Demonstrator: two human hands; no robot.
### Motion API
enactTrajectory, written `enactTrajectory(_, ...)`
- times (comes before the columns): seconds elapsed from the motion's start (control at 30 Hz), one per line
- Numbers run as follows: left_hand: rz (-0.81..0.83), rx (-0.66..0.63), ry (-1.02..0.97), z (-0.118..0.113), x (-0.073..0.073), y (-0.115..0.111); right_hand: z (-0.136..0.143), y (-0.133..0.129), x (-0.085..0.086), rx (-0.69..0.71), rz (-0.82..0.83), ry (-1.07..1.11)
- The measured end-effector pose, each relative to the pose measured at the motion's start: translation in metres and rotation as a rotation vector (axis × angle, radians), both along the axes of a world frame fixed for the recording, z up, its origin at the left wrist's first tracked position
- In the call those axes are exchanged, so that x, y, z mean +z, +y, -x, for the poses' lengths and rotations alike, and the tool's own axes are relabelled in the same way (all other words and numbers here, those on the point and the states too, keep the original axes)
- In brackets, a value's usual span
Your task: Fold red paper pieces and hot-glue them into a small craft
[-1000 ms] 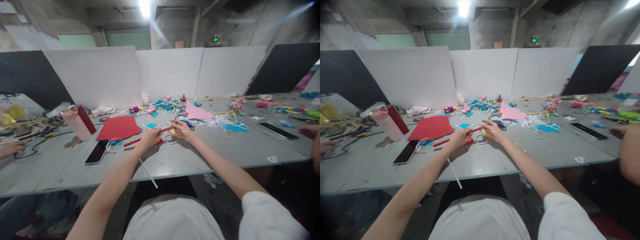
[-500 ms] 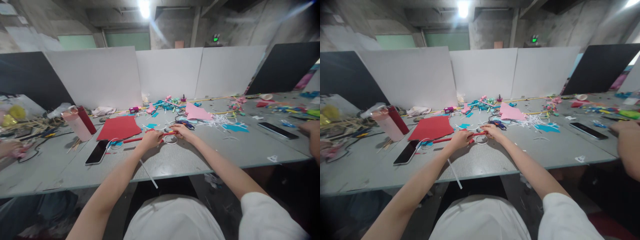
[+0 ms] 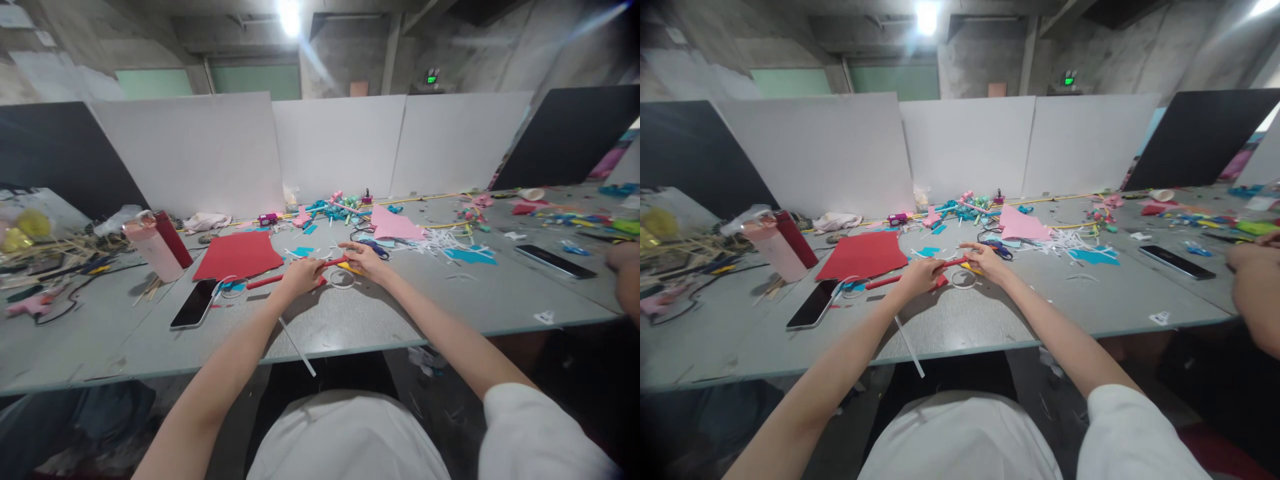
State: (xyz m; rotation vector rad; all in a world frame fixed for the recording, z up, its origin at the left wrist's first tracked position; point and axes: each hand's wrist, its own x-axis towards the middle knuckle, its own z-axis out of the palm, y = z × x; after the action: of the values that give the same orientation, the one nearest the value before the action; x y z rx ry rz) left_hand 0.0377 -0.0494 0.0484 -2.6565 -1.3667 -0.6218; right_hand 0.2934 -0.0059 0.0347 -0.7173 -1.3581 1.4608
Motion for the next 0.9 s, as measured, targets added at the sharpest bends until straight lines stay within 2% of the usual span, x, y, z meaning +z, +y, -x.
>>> enactTrajectory(0.13, -0.005, -0.013, -0.021, 0.0, 0.002, 0.002, 0.003, 0.002, -0.001, -0.037, -0.014, 0.028)
enactTrajectory(0.53, -0.021, -0.052, -0.139, 0.004, 0.001, 0.004, -0.002, -0.005, 0.012, -0.034, 0.023, 0.211)
enactTrajectory(0.9, -0.034, -0.03, -0.113, 0.005, 0.002, 0.004, 0.001, -0.001, 0.01, -0.054, -0.03, 0.172)
